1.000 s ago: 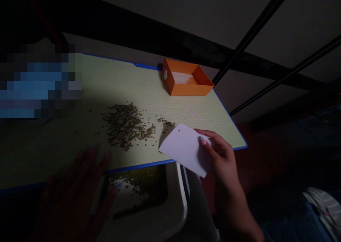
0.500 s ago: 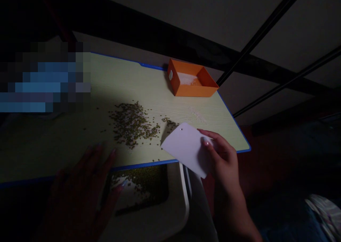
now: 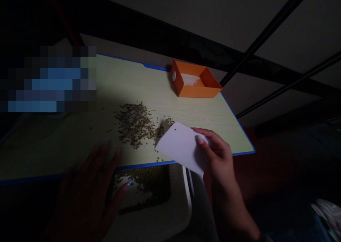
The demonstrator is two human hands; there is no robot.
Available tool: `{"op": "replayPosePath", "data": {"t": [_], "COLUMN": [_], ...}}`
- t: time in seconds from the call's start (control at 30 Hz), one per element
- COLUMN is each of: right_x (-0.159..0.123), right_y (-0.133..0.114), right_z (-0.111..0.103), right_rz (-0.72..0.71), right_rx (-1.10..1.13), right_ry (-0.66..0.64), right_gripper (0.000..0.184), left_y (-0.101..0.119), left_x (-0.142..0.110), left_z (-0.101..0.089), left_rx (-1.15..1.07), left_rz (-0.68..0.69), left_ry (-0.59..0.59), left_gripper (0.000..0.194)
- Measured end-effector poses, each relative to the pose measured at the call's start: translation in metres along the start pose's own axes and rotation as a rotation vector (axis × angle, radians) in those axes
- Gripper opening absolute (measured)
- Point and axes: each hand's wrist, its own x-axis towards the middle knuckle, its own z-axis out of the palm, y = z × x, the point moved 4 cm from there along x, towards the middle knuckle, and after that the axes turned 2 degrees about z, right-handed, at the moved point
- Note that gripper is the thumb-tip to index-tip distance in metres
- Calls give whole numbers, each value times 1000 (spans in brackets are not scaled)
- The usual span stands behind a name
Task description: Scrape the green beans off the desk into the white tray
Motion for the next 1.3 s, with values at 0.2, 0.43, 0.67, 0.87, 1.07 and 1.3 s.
{"op": "replayPosePath", "data": {"t": [0.2, 0.43, 0.67, 0.87, 1.07, 1.3], "right_x": [6, 21, 14, 14, 13, 16], "right_y": [-3, -2, -8, -9, -13, -14], "right_z": [-3, 11, 15, 25, 31, 37], "right_rz": [-22, -29, -23, -27, -40, -51], "right_rx": [19, 17, 37, 32, 50, 26], "right_ry": [14, -59, -216, -199, -180, -202], "right_gripper": [21, 20, 22, 20, 19, 21], "left_y": [-1, 0, 4, 5, 6, 7], "left_x": [-2, -2, -2, -2, 0, -3], "left_z": [2, 2, -1, -3, -3, -5], "left_rx": [98, 169, 217, 228, 228, 247], "left_rz": [98, 202, 204, 219, 222, 220], "left_ry": [0, 15, 27, 12, 9, 2], "left_gripper": [58, 61, 55, 55, 55, 56]}}
